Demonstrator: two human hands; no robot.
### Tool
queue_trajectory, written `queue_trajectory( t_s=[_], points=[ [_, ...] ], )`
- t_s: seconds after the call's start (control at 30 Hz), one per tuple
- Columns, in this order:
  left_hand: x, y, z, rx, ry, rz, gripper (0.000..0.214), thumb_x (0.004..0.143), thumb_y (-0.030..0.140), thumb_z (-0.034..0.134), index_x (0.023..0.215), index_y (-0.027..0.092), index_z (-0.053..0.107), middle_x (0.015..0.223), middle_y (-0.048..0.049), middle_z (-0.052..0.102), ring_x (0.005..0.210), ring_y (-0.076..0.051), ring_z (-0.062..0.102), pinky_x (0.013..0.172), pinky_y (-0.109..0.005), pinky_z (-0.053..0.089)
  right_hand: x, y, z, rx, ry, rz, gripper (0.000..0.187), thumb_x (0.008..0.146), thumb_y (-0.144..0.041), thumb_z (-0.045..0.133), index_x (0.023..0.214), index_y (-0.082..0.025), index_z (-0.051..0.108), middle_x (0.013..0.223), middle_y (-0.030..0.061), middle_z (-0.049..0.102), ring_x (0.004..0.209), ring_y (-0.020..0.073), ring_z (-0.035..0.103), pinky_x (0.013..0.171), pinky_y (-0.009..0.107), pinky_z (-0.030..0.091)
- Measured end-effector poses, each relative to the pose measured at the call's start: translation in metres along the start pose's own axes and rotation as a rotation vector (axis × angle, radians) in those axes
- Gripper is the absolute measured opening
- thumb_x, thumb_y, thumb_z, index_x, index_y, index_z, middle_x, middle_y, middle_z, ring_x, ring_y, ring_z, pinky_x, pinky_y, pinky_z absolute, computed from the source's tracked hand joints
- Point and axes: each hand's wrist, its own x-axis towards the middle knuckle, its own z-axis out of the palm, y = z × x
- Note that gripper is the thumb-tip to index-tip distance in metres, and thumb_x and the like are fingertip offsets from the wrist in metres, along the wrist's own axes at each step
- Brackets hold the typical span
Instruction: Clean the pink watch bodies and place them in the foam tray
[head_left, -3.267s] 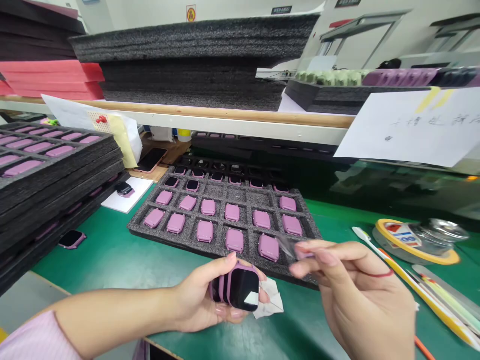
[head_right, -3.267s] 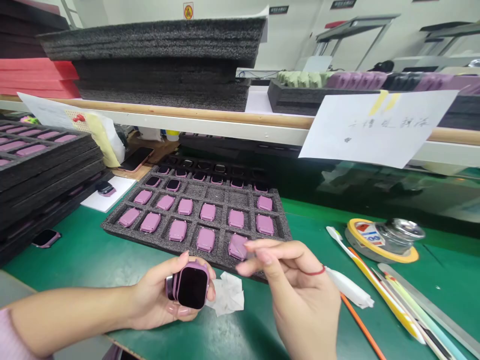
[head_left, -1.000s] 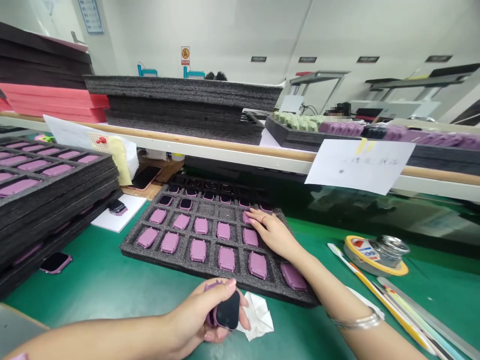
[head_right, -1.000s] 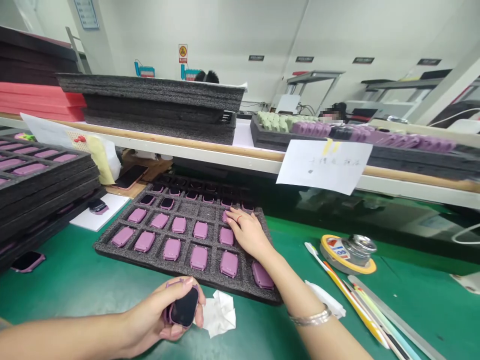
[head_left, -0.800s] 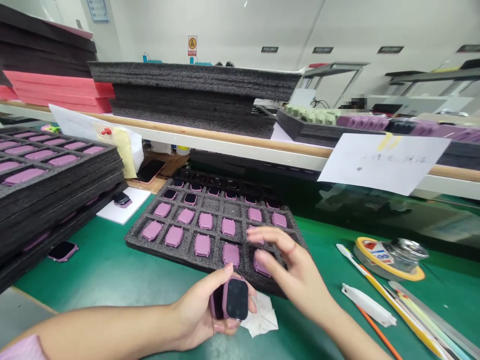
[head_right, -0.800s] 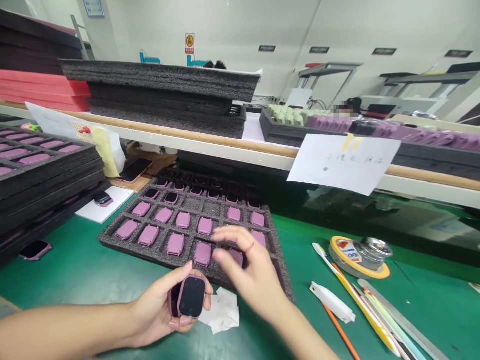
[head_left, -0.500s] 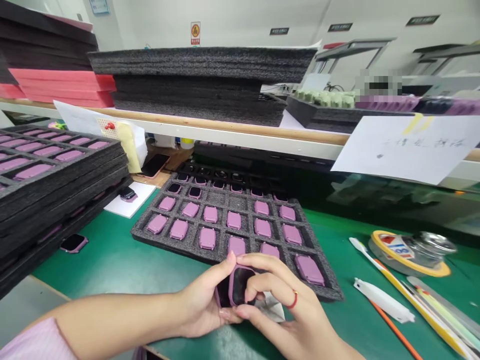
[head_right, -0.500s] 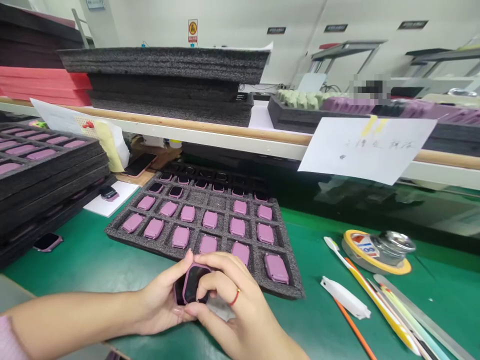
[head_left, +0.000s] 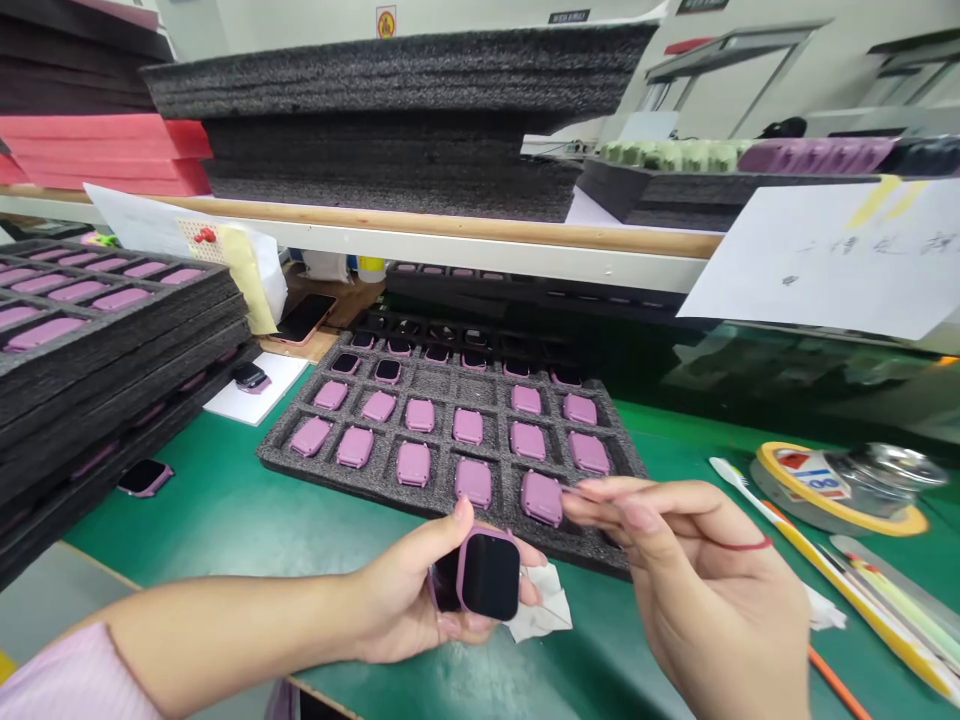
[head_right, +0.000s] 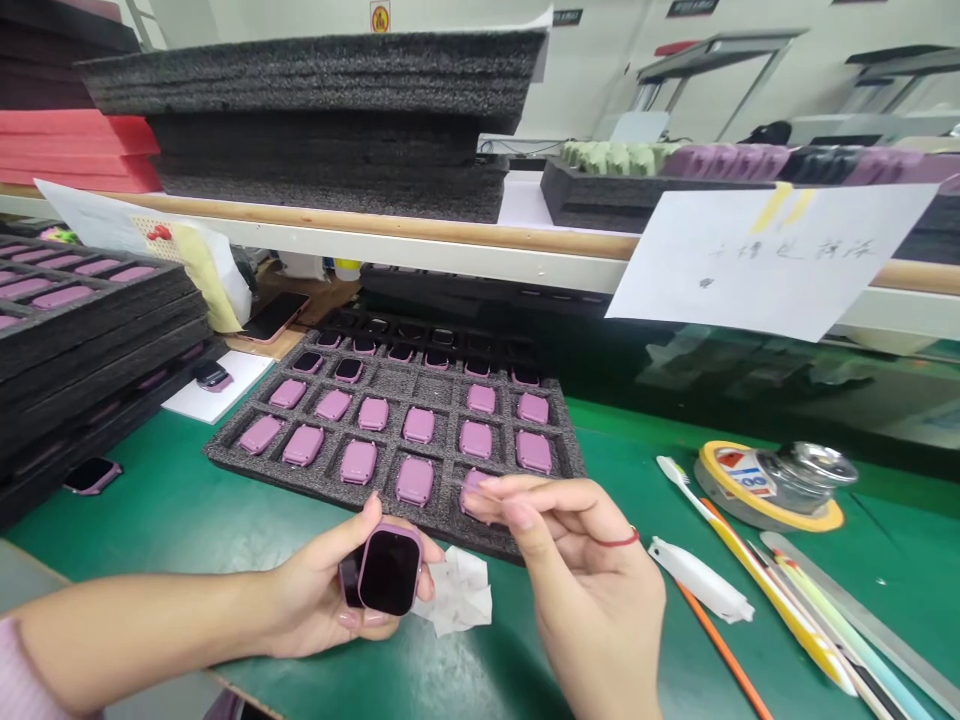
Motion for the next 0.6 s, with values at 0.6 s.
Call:
queue_trajectory(
  t_s=[0.6],
  points=[
    [-0.002,-0.001,0.0,0.043,-0.005,-0.037,0.059,0.077,0.068,0.071,0.099,0.014,0.077,0.081,-0.0071,0.069,0.045,-0.004,0.039,0.048,-0.023,0.017,-0.006,0.007,-0.014,-0.497,-0.201,-0.505,0.021,0.086,-0.006,0.071,0.099,-0.023,0.073,0.095,0.0008,0.081,0.086,0.0167,0.078,0.086,0.026,0.065]
  ],
)
